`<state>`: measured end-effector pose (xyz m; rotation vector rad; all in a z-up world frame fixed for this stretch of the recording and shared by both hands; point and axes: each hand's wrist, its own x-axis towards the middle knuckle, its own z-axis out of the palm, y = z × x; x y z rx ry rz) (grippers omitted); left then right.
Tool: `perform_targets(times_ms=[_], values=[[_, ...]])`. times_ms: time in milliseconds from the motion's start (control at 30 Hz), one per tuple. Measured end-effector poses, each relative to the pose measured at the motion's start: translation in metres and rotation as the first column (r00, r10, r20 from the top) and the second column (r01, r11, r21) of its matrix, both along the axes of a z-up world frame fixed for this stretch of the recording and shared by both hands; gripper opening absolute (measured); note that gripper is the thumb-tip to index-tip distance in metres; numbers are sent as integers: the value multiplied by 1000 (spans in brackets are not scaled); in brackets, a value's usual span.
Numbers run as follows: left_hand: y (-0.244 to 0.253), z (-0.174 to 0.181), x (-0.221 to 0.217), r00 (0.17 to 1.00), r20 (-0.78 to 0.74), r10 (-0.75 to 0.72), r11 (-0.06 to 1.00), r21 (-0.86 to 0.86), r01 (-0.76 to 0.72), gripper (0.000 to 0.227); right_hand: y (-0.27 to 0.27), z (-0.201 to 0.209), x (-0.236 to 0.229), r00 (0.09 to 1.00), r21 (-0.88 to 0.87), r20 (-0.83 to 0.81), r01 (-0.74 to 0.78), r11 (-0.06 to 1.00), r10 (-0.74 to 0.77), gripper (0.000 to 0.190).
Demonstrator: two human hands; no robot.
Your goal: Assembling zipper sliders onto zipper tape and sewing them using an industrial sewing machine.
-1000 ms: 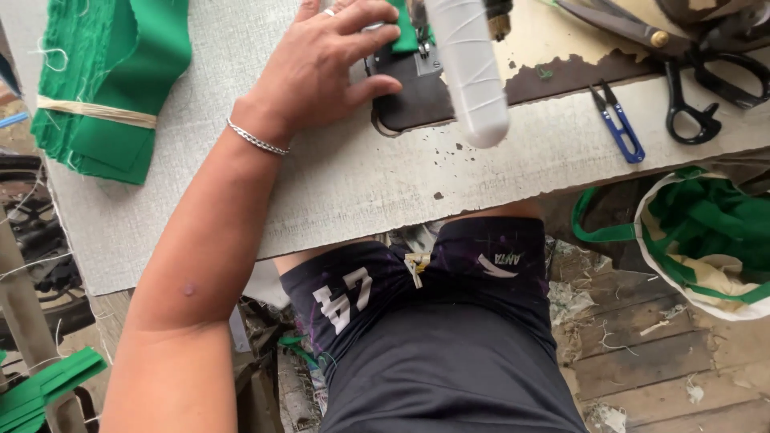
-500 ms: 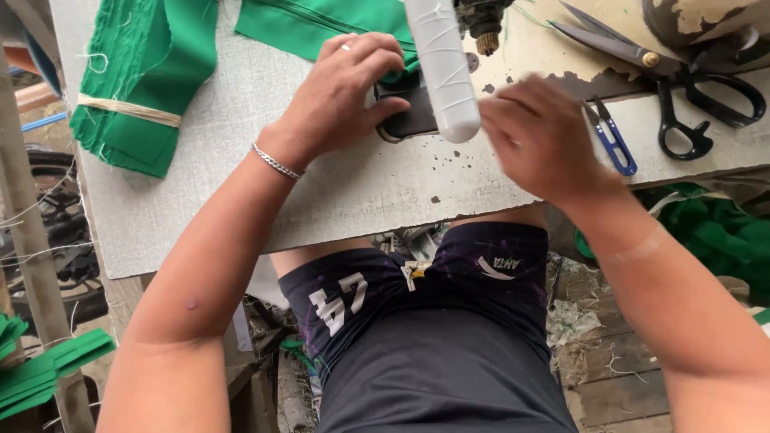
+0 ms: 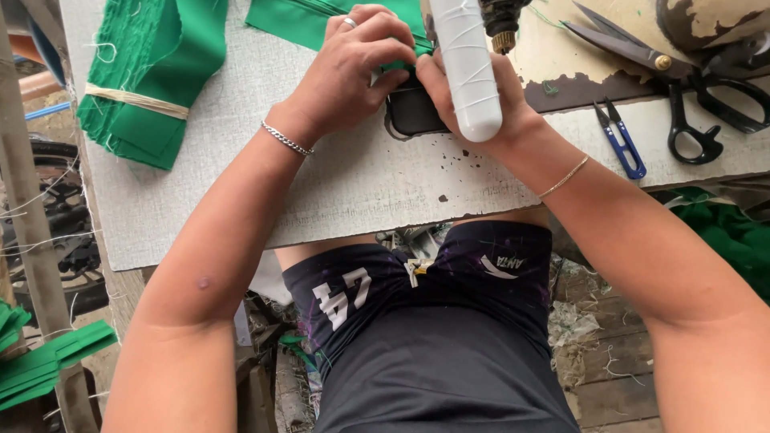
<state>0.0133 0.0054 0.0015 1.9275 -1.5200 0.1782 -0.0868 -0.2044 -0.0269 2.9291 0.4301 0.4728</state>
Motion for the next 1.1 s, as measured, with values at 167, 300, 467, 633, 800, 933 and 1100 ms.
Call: perform_targets(times_ms=[167, 300, 467, 633, 800, 933, 1100], values=[[-5, 15, -52, 956, 122, 268, 914, 282, -292, 45, -46, -11, -5, 981, 101, -136, -122, 987, 135, 24], [-2, 8, -52, 909, 240, 341, 867, 294, -402, 59, -48, -8, 0, 942, -144, 233, -212, 967, 241, 34], [5, 11, -36, 957, 178, 230, 915, 294, -274, 57, -49, -14, -1, 993, 93, -9, -113, 989, 114, 19], [-9, 0, -34, 960, 215, 179, 970, 126, -209, 42, -37, 2, -4, 993, 746, -97, 29, 665, 66, 37], [-25, -11, -26, 962, 219, 164, 986, -47, -158, 31, -51, -21, 2, 937, 359, 250, -322, 876, 242, 8], [-28, -6, -24, 908, 371, 193, 977, -160, -143, 20, -49, -13, -7, 934, 319, 260, -323, 891, 246, 12], [-28, -9, -20, 911, 383, 150, 986, -128, -109, 22, -50, -20, -9, 926, 204, 289, -306, 930, 242, 18]])
